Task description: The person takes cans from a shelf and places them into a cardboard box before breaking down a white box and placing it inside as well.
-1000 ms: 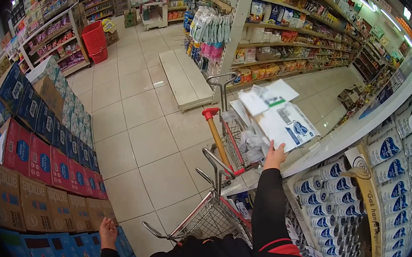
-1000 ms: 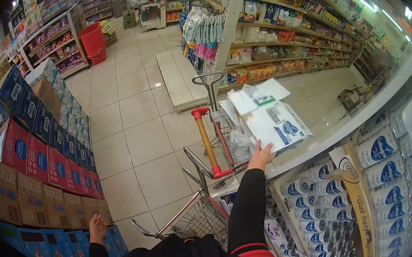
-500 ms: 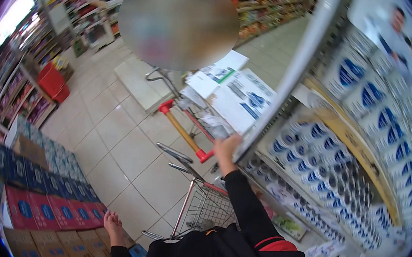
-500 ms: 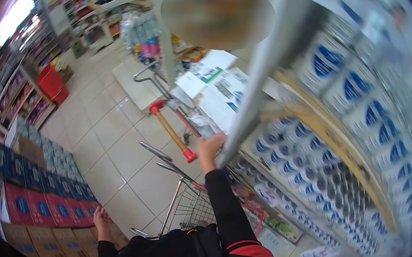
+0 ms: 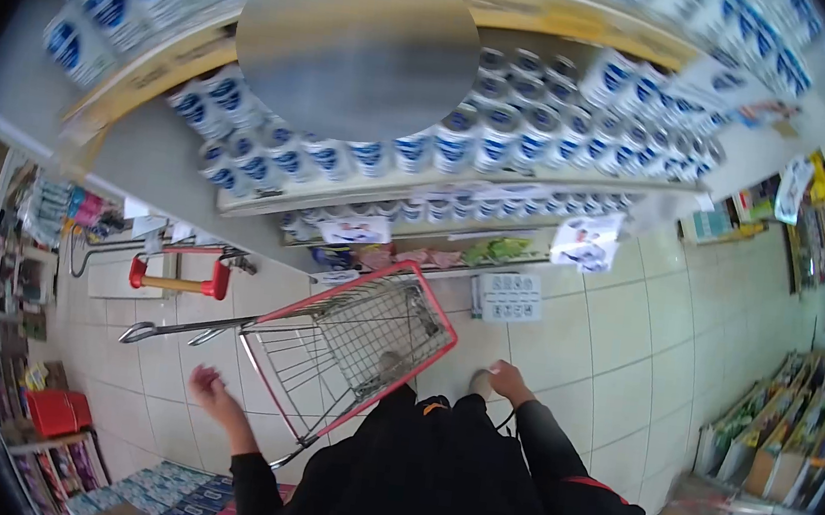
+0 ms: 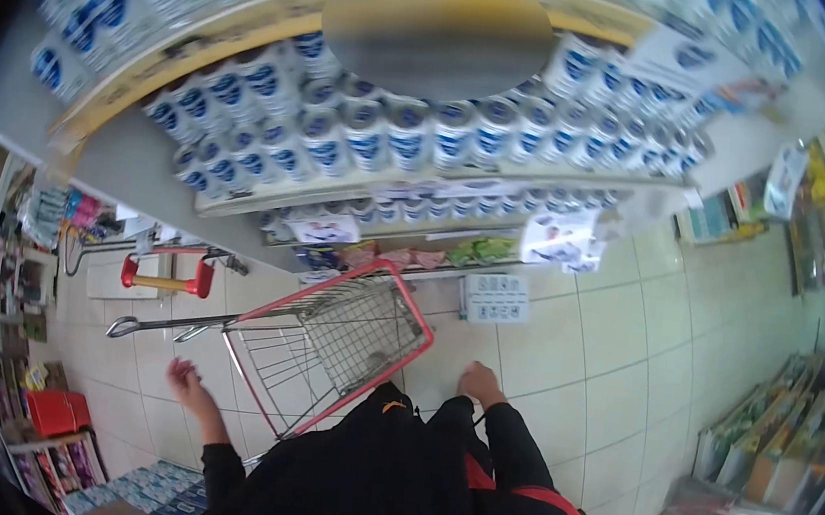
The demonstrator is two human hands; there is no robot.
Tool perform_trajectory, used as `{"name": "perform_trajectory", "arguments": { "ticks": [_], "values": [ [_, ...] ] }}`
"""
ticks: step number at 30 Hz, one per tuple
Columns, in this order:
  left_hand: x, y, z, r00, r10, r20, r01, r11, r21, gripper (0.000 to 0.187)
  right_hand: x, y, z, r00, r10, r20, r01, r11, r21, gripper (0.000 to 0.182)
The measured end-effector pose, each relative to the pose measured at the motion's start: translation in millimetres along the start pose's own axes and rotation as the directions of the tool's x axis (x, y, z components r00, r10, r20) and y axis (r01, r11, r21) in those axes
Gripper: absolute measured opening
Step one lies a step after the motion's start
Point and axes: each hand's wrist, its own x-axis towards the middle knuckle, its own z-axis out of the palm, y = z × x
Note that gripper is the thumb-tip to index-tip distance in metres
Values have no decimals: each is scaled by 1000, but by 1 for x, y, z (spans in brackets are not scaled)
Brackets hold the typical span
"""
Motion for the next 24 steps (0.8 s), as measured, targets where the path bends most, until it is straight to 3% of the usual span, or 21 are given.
{"name": "perform_trajectory", "arguments": {
  "ticks": [2, 4, 6, 8, 9, 10, 12, 13, 15, 16, 18, 20, 24],
  "values": [
    [-32, -14, 61, 966, 57, 250, -60, 998, 2, 28, -24, 72, -6, 990, 83, -113, -82, 997, 18, 26],
    [-81, -6, 126, 862, 18, 506, -9, 1000, -20, 25, -39, 126, -7, 981, 167, -96, -169, 985, -16, 23],
    [-136, 22, 188, 651, 87, 754, -163, 986, 27, 22, -48, 174, -2, 967, 246, -72, -250, 967, -56, 19],
    [-190, 30, 240, 400, -123, 908, -21, 989, 144, 22, -38, 220, 5, 979, 191, 71, -170, 957, -234, 19],
    [-216, 20, 263, 301, -81, 950, -29, 995, 94, 24, -40, 216, -14, 968, 231, 95, -216, 965, -148, 28],
    [-241, -2, 286, 288, -85, 954, -34, 995, 98, 24, -29, 226, -20, 966, 240, 98, -226, 965, -137, 28],
    [-282, -47, 325, 131, -217, 967, 135, 971, 200, 27, -6, 253, -17, 970, 242, -19, -242, 970, -15, 25],
    [-296, -63, 343, 121, -227, 966, 126, 969, 212, 27, 13, 264, -14, 964, 260, -51, -259, 965, 34, 22],
    [-319, -97, 379, 102, -626, 773, 383, 742, 550, 27, 56, 285, -8, 959, 252, -127, -230, 959, 168, 21],
    [-326, -118, 397, 90, -636, 767, 371, 736, 566, 27, 79, 289, -8, 947, 291, -136, -253, 936, 244, 22],
    [-336, -167, 423, 162, -771, 616, 509, 600, 617, 27, 123, 294, -11, 926, 353, -134, -290, 892, 347, 24],
    [-340, -207, 446, 211, -809, 548, 577, 556, 598, 27, 165, 297, -11, 927, 355, -118, -284, 873, 396, 26],
    [-340, -278, 494, 202, -889, 412, 718, 420, 555, 26, 243, 304, -1, 955, 259, -147, -176, 888, 424, 33]
  ]
}}
